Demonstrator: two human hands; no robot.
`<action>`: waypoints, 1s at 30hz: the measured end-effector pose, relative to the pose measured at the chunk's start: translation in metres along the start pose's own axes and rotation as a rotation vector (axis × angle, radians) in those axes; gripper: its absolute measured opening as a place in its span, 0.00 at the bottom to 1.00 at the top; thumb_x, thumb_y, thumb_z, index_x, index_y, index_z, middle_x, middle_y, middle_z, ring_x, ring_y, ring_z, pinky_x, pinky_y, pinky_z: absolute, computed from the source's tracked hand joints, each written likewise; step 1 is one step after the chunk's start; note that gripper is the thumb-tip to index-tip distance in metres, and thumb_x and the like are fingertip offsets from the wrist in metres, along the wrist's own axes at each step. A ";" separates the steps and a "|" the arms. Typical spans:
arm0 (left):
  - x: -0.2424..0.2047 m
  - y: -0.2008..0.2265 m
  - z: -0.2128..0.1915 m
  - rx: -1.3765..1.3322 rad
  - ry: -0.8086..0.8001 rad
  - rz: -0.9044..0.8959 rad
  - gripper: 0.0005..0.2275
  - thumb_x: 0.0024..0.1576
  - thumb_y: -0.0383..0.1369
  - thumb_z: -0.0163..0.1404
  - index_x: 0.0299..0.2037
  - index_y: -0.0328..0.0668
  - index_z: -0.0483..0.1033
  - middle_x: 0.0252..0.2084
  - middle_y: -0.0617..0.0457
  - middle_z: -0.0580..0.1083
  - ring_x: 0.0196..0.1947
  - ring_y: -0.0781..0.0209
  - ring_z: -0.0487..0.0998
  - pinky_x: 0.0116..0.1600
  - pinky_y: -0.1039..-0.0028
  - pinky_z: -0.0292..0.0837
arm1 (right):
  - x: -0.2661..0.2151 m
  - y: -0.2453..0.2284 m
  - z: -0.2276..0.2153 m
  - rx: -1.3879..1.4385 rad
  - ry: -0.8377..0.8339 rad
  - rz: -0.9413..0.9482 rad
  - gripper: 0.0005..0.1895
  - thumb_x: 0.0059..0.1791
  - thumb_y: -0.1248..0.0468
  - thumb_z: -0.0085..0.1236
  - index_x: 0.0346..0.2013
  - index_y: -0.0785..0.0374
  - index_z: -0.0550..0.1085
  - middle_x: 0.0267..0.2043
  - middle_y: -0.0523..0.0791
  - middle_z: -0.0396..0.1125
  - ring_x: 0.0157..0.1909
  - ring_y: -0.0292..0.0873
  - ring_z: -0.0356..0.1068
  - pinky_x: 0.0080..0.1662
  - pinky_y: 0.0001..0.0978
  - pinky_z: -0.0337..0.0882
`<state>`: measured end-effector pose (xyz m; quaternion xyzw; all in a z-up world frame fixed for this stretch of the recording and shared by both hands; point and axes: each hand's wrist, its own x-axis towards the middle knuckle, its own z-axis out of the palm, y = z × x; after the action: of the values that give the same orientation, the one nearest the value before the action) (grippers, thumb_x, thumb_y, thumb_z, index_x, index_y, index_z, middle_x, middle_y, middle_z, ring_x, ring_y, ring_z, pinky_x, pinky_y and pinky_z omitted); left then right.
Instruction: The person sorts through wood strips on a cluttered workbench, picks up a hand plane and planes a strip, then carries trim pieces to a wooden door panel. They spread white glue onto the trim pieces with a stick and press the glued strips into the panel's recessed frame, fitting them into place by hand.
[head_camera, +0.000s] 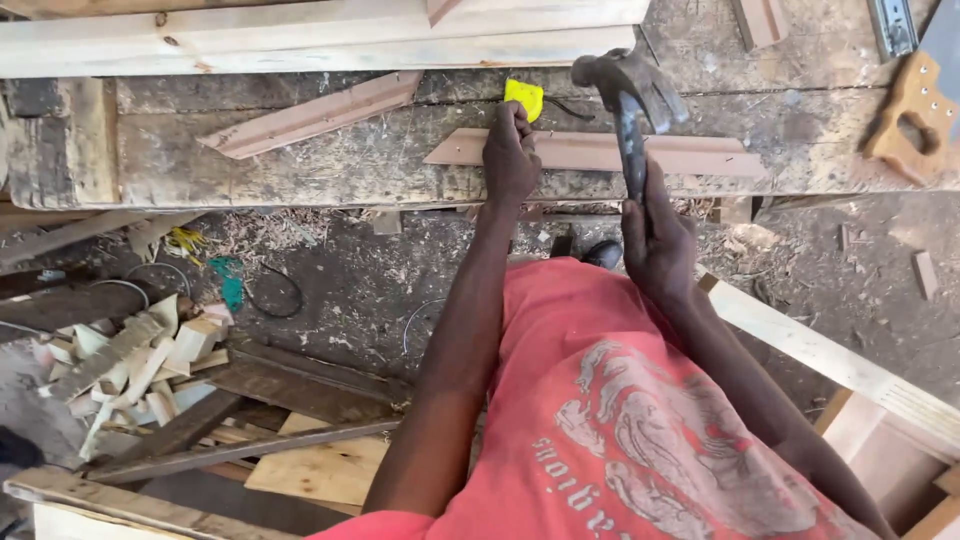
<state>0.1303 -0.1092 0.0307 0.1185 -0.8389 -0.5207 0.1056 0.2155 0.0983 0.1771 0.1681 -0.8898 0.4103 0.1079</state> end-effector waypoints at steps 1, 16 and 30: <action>-0.002 0.002 0.000 0.003 -0.004 -0.003 0.17 0.56 0.22 0.54 0.48 0.53 0.62 0.33 0.53 0.74 0.40 0.44 0.80 0.51 0.52 0.75 | 0.002 -0.002 0.000 0.002 -0.001 0.005 0.24 0.59 0.64 0.46 0.69 0.73 0.68 0.40 0.61 0.75 0.29 0.64 0.74 0.30 0.48 0.71; 0.041 0.044 -0.006 -0.167 -0.044 0.044 0.11 0.57 0.23 0.53 0.48 0.43 0.70 0.32 0.48 0.77 0.30 0.53 0.80 0.35 0.67 0.75 | -0.043 0.055 -0.060 -0.075 -0.005 0.393 0.26 0.54 0.61 0.58 0.69 0.55 0.73 0.42 0.55 0.76 0.30 0.61 0.73 0.29 0.48 0.67; 0.322 -0.069 0.111 0.633 -0.704 0.002 0.14 0.46 0.29 0.49 0.43 0.37 0.69 0.29 0.46 0.68 0.28 0.56 0.71 0.35 0.59 0.68 | 0.037 0.075 -0.131 -0.121 0.093 1.019 0.30 0.57 0.63 0.49 0.76 0.60 0.66 0.30 0.51 0.73 0.26 0.46 0.66 0.33 0.43 0.69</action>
<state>-0.2022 -0.1440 -0.0628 -0.0398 -0.9412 -0.2480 -0.2261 0.1596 0.2364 0.2216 -0.3117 -0.8751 0.3657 -0.0569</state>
